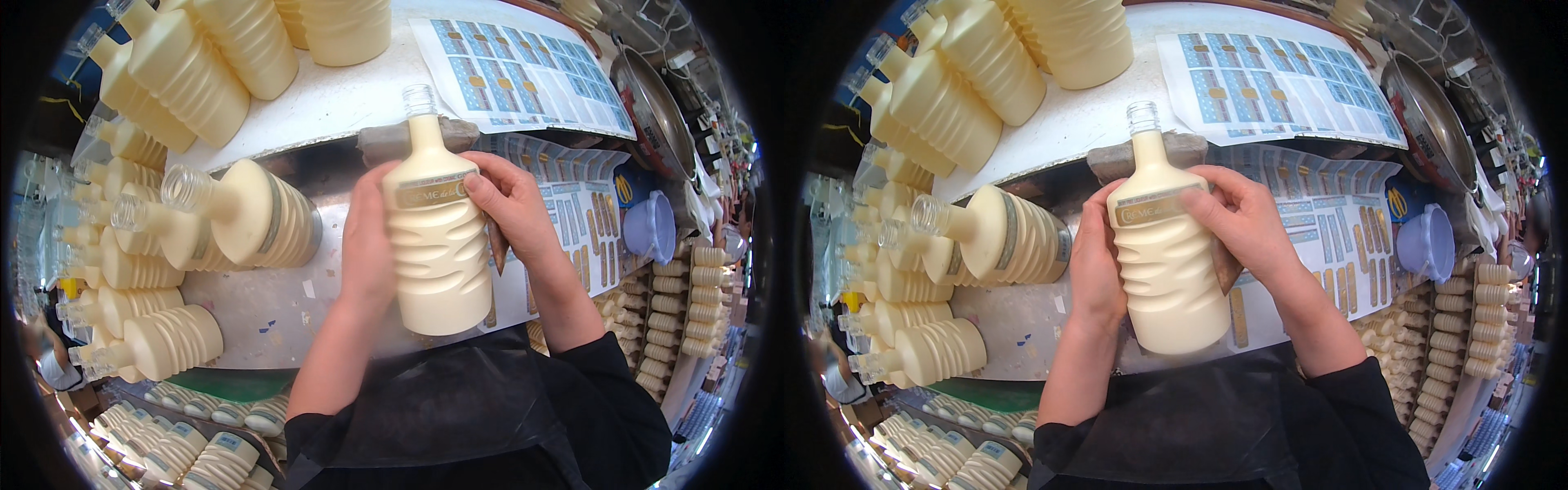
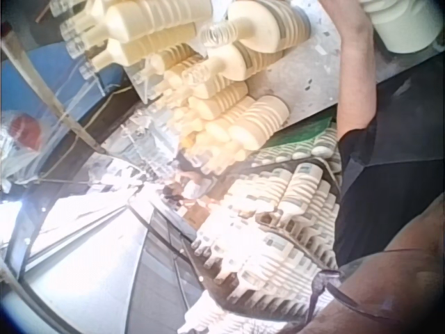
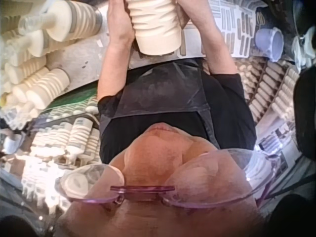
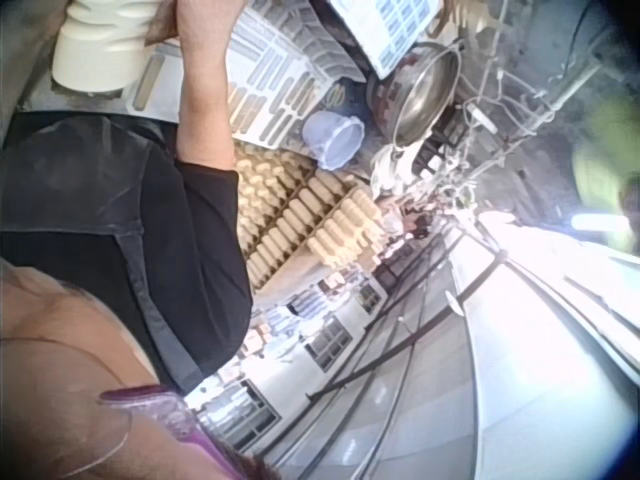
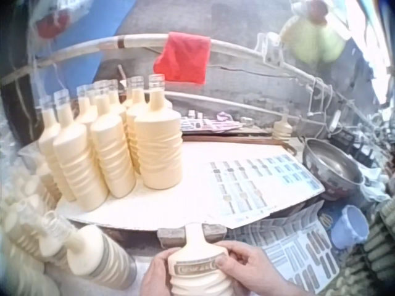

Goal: The person repeatedly picks up cream-colored plastic bottles, applies a rectangular label to the body, and smooths it with a small tool. Finished bottles are placed on a nearby stack.

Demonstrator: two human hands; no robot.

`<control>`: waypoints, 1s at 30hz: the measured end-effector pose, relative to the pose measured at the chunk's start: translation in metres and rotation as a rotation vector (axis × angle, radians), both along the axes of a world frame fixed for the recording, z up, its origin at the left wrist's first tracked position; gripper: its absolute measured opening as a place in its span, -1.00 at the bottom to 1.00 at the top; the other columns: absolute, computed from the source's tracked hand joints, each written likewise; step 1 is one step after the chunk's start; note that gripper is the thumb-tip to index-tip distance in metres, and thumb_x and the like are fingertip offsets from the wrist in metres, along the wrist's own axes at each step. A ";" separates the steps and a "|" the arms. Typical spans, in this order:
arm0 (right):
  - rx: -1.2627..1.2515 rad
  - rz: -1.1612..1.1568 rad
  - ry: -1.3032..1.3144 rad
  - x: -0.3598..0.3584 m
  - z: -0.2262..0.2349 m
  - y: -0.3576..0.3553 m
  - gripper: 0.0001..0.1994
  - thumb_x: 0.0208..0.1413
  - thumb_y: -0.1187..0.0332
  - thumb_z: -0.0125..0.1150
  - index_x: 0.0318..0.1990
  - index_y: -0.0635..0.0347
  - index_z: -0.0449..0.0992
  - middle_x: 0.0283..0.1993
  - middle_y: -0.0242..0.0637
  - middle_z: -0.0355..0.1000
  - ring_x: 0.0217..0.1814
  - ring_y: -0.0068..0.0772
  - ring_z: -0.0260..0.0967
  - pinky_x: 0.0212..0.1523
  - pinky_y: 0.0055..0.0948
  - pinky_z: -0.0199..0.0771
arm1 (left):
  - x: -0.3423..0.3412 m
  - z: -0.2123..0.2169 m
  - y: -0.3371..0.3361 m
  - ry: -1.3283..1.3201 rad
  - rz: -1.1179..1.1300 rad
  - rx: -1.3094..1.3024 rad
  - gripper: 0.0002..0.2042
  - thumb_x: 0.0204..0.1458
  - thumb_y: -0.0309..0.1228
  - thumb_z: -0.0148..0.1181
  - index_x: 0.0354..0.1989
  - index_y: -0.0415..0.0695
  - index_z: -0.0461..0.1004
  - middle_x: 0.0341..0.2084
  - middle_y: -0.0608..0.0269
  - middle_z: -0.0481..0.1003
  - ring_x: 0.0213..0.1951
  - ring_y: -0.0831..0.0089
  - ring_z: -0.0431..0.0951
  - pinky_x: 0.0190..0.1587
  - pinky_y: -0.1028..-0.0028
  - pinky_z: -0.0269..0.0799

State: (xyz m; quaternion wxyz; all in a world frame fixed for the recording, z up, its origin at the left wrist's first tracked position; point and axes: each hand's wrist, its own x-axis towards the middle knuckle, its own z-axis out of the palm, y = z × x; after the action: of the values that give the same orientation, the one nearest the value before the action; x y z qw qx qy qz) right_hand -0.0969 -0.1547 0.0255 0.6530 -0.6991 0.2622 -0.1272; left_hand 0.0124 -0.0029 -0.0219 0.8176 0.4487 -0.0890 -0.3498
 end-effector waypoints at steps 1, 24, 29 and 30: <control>0.002 -0.002 0.004 0.000 0.002 0.001 -0.52 0.33 0.15 0.24 0.20 0.39 0.48 -0.16 -0.31 0.60 -0.39 -0.76 0.43 -0.53 -0.75 0.35 | -0.002 0.002 0.001 -0.002 -0.017 0.005 -0.66 0.48 -0.22 -0.10 0.24 -0.17 0.34 0.06 0.19 0.50 0.05 0.48 0.52 0.18 0.40 0.46; 0.084 -0.023 -0.023 -0.001 0.001 0.000 -0.54 0.28 0.18 0.34 0.15 0.40 0.52 -0.16 -0.33 0.59 -0.14 -0.67 0.47 -0.08 -0.61 0.47 | -0.001 0.006 -0.003 -0.134 -0.009 0.105 -0.69 0.46 -0.19 -0.02 0.12 -0.18 0.37 -0.06 0.21 0.54 -0.05 0.55 0.54 0.06 0.47 0.52; 0.086 -0.035 -0.054 0.000 -0.002 0.001 -0.54 0.29 0.18 0.34 0.15 0.39 0.53 -0.17 -0.35 0.59 -0.16 -0.68 0.46 -0.09 -0.61 0.47 | 0.001 0.004 -0.005 -0.140 -0.008 0.122 -0.70 0.47 -0.18 -0.05 0.08 -0.18 0.39 -0.10 0.22 0.54 -0.09 0.56 0.54 0.04 0.48 0.52; 0.083 -0.034 -0.052 0.000 -0.003 0.001 -0.54 0.29 0.18 0.33 0.15 0.39 0.53 -0.17 -0.35 0.59 -0.16 -0.69 0.46 -0.09 -0.62 0.47 | 0.002 0.004 -0.005 -0.152 -0.009 0.132 -0.69 0.47 -0.17 -0.06 0.07 -0.18 0.39 -0.11 0.23 0.55 -0.09 0.56 0.54 0.03 0.49 0.52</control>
State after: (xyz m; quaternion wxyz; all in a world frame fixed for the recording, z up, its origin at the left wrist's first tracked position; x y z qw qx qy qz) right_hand -0.0970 -0.1537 0.0230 0.6857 -0.6634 0.2620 -0.1451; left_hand 0.0140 -0.0083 -0.0174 0.7755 0.5263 -0.1295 -0.3236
